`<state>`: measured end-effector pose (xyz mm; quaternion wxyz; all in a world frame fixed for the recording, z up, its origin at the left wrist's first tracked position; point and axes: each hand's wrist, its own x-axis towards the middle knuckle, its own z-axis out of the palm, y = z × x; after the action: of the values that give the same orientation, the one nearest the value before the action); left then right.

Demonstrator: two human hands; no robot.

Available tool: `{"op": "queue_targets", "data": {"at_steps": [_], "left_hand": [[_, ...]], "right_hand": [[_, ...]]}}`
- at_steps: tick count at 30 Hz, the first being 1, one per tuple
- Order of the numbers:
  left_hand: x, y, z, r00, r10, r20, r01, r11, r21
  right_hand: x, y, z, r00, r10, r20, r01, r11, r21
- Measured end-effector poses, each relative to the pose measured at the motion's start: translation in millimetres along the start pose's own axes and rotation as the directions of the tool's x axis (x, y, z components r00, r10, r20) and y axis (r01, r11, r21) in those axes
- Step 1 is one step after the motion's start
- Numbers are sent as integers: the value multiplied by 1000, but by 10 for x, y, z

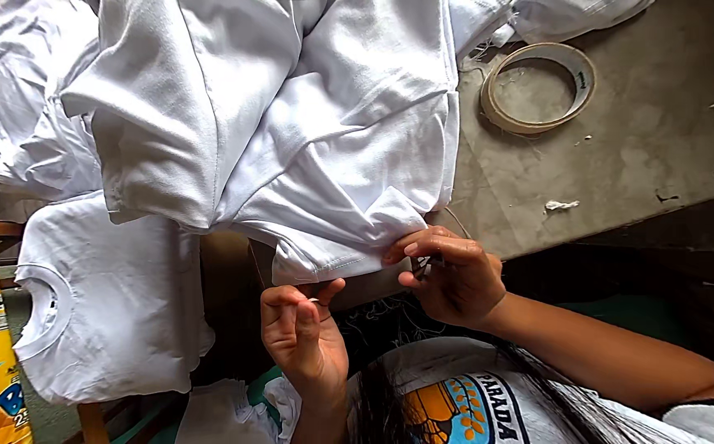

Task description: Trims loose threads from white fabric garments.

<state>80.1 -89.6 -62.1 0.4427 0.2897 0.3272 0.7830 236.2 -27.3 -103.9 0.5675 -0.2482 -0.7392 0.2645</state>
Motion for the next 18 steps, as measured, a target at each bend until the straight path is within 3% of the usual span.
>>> {"op": "queue_targets", "data": {"at_steps": [7,18], "left_hand": [[62,-132,37,982,94,-161,-67,984,167],[81,-184,20,953,267,-142,-212,925,317]], "right_hand": [[2,0,0,1000,8,8,-9,1000,2],[-2,20,24,1000,23,4,-24,1000,11]]}}
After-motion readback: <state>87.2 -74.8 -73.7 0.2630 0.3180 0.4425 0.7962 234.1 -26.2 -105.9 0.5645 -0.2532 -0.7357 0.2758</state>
